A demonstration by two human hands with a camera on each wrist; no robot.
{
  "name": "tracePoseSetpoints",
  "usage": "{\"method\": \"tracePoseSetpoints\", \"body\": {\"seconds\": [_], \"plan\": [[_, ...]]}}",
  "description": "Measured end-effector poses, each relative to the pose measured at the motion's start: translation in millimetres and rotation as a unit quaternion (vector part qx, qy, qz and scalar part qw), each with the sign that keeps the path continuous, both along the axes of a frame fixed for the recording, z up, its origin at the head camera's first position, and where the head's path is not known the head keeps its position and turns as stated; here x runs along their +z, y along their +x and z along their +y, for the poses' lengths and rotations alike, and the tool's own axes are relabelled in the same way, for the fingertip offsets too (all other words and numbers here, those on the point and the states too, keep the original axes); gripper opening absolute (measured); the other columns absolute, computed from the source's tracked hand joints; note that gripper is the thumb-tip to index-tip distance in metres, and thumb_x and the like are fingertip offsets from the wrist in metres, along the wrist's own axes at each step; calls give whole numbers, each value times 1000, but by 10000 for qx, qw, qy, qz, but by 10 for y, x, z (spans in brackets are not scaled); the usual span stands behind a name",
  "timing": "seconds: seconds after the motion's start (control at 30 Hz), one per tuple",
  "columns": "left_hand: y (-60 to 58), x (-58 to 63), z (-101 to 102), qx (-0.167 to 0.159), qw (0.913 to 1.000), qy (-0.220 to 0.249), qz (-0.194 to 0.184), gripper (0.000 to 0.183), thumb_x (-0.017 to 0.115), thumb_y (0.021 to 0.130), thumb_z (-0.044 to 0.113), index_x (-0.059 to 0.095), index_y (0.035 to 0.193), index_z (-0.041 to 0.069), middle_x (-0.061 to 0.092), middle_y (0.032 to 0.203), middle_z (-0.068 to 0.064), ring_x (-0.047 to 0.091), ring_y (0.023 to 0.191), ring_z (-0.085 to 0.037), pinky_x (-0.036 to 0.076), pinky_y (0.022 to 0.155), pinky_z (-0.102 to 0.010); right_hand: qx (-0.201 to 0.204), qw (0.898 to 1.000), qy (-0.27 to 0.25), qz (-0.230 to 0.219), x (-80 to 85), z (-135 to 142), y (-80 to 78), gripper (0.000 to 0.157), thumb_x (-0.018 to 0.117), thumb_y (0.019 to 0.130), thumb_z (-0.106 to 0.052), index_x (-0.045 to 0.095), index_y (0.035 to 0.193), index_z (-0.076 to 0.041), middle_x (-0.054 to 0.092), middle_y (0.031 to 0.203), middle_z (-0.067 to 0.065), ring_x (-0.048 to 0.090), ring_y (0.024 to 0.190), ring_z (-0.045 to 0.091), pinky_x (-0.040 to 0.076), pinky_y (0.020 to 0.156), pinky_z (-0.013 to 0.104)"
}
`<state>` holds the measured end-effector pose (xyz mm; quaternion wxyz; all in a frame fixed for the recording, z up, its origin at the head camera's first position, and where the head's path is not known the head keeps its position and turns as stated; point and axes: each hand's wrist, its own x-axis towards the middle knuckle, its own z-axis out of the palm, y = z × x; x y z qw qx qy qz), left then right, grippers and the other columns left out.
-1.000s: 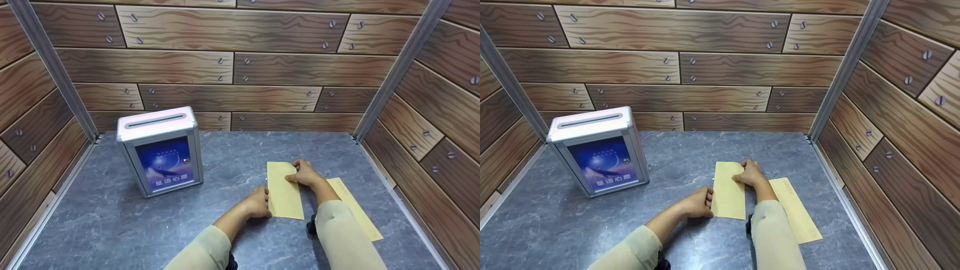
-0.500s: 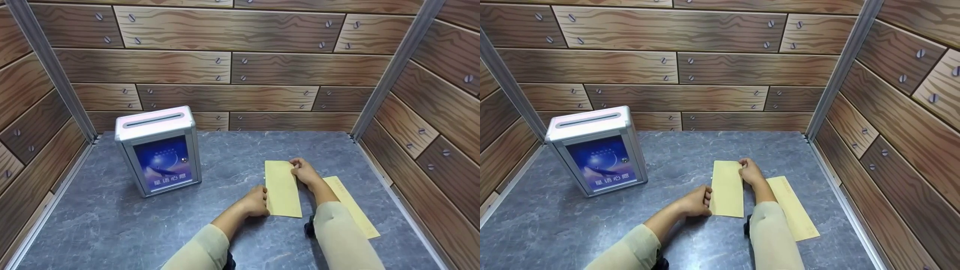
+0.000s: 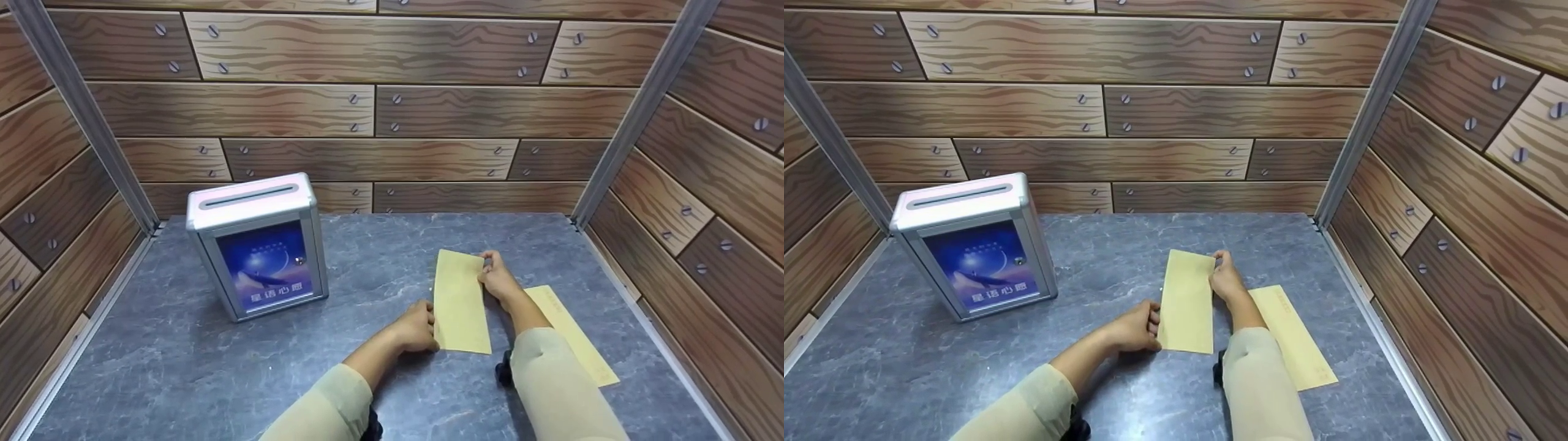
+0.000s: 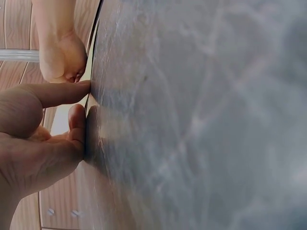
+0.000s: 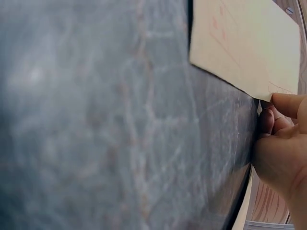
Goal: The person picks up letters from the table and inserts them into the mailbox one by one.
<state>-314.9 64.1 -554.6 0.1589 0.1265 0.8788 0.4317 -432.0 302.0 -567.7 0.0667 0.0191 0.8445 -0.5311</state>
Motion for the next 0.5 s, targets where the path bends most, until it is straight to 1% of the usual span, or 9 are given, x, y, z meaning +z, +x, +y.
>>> {"method": "tracePoseSetpoints", "body": {"seconds": [0.1, 0.17, 0.23, 0.3, 0.33, 0.4, 0.43, 0.5], "plan": [[-6, -4, -12, -14, 10000, -25, 25, 78, 89, 75, -2, 50, 142, 0, 72, 123, -10, 61, 124, -25, 50, 118, -39, 29, 9999, -95, 84, 9, -4, -3, 42, 43, 98, 9, 34, 136, -7, 38, 84, -3, 39, 76, 12, 34, 71, 25], [-11, -6, -20, -66, 9999, 74, 39, 73, 88, 75, -4, 52, 137, 0, 74, 122, -11, 64, 122, -25, 52, 114, -39, 24, 9999, -136, 84, 16, -9, -4, 39, 43, 99, 10, 33, 132, -9, 36, 83, -3, 38, 75, 12, 33, 71, 25], [-15, -6, -26, -106, 9998, 195, 1, 66, 87, 75, -6, 54, 131, 1, 74, 120, -10, 67, 116, -23, 55, 108, -37, 44, 9999, -138, 69, 26, -12, 3, 36, 43, 100, 9, 32, 130, -10, 35, 84, -2, 37, 77, 13, 32, 73, 26], [-15, -8, -32, -129, 9992, 365, -77, 60, 86, 75, -9, 56, 124, 3, 71, 117, -9, 67, 106, -20, 56, 99, -34, 48, 9999, -102, 41, 29, -14, 9, 35, 43, 102, 8, 31, 129, -11, 34, 86, -1, 37, 79, 14, 32, 75, 28], [-14, -11, -35, -138, 9989, 428, -99, 58, 86, 74, -10, 56, 121, 4, 68, 114, -8, 65, 102, -18, 55, 93, -32, 32, 10000, -85, 17, 28, -15, 12, 34, 44, 103, 7, 32, 129, -11, 34, 87, -1, 37, 79, 14, 32, 76, 28], [-9, -15, -38, -171, 9987, 479, -100, 55, 85, 73, -12, 55, 115, 6, 60, 108, -5, 59, 94, -14, 49, 85, -27, 45, 10000, -65, -15, 26, -9, 24, 33, 44, 105, 4, 32, 132, -11, 36, 88, -1, 38, 80, 15, 34, 77, 29], [-9, -18, -40, -194, 9986, 482, -58, 55, 85, 72, -13, 54, 113, 6, 57, 105, -4, 54, 92, -13, 46, 82, -26, 33, 10000, -61, -30, 24, -7, 29, 34, 45, 105, 3, 32, 134, -11, 37, 88, -1, 39, 80, 15, 34, 78, 29], [-10, -22, -41, -234, 9985, 498, 2, 54, 84, 70, -14, 54, 110, 7, 54, 103, -4, 50, 90, -13, 42, 80, -25, 10, 10000, -60, -52, 21, -2, 35, 35, 46, 106, 0, 33, 138, -10, 39, 87, -2, 41, 79, 15, 36, 78, 30]]}}
